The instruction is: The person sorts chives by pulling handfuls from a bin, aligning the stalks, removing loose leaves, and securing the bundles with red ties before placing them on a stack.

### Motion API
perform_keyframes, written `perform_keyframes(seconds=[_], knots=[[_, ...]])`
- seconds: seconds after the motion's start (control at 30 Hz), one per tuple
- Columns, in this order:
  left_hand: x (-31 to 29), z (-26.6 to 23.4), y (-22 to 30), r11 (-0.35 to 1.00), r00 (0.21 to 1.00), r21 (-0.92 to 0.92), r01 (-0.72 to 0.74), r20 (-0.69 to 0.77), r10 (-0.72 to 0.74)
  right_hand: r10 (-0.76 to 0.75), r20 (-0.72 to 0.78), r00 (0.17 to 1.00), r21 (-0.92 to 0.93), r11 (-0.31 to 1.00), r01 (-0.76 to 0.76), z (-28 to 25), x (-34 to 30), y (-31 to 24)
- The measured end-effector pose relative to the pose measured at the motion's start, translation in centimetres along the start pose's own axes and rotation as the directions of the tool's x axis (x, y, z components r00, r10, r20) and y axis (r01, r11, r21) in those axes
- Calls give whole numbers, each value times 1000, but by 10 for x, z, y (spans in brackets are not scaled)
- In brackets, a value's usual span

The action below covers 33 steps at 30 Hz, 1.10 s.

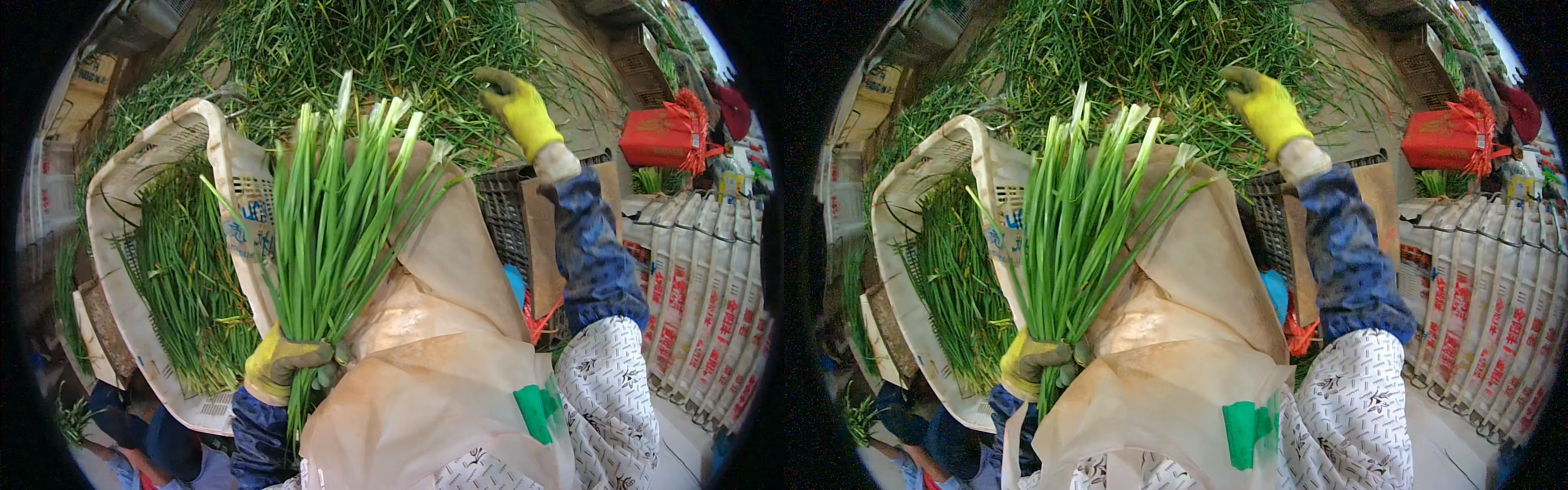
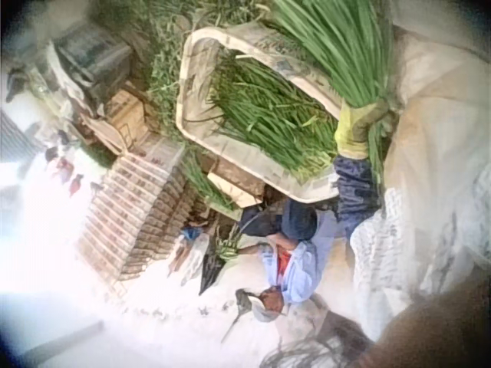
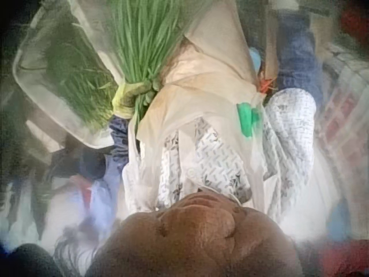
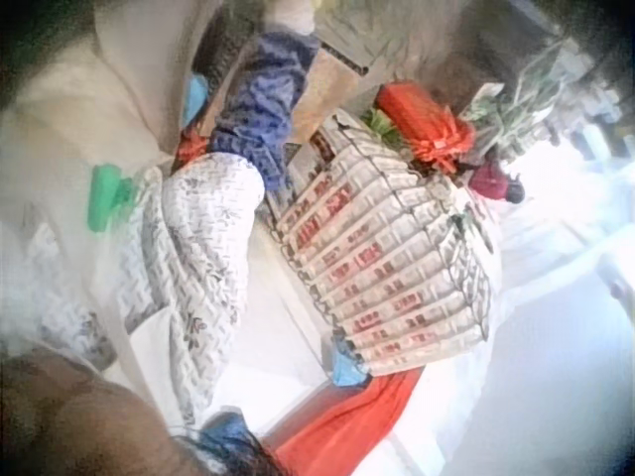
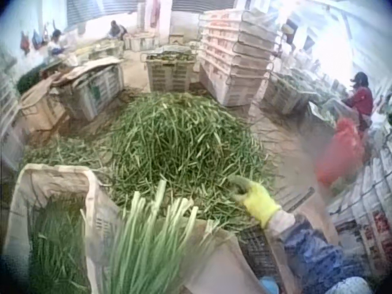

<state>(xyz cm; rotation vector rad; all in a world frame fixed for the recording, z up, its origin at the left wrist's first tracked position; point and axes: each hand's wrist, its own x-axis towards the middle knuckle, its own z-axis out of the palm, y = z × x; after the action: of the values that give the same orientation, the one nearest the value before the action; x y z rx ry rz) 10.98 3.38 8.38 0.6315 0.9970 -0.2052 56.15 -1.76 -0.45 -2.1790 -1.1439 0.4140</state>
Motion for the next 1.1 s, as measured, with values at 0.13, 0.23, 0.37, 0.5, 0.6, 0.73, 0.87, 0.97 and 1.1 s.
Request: perform_keyframes(seconds=[0.13,0.23,0.37,0.5,0.6,0.73,0.87,0.97,1.1], knots=[[5,-1,1,1000,993,28,-10,121,7,178,170,969,624,742,-246,9,-42,-38],[7,0,2,995,996,102,1,89,-10,70,391,918,723,593,-354,15,-40,-44],[10,-8,-14,947,993,305,-100,-36,117,45,404,914,575,764,-292,24,-18,-62],[11,-18,-20,918,992,381,-112,-17,128,-81,431,899,634,736,-237,22,-16,-57],[15,-16,-19,923,991,362,-127,14,131,-98,487,868,730,592,-342,21,-16,-52],[12,-21,-24,908,983,382,-171,5,183,-60,379,924,679,696,-233,35,-8,-51],[7,-19,-38,965,969,123,-230,-58,238,112,-206,972,616,787,40,-43,47,-1],[9,-32,-40,863,957,430,-264,5,290,300,-118,946,496,844,-206,-75,36,16],[18,-34,-57,953,954,-43,-298,-31,297,-265,412,872,272,949,160,11,-26,-15]])
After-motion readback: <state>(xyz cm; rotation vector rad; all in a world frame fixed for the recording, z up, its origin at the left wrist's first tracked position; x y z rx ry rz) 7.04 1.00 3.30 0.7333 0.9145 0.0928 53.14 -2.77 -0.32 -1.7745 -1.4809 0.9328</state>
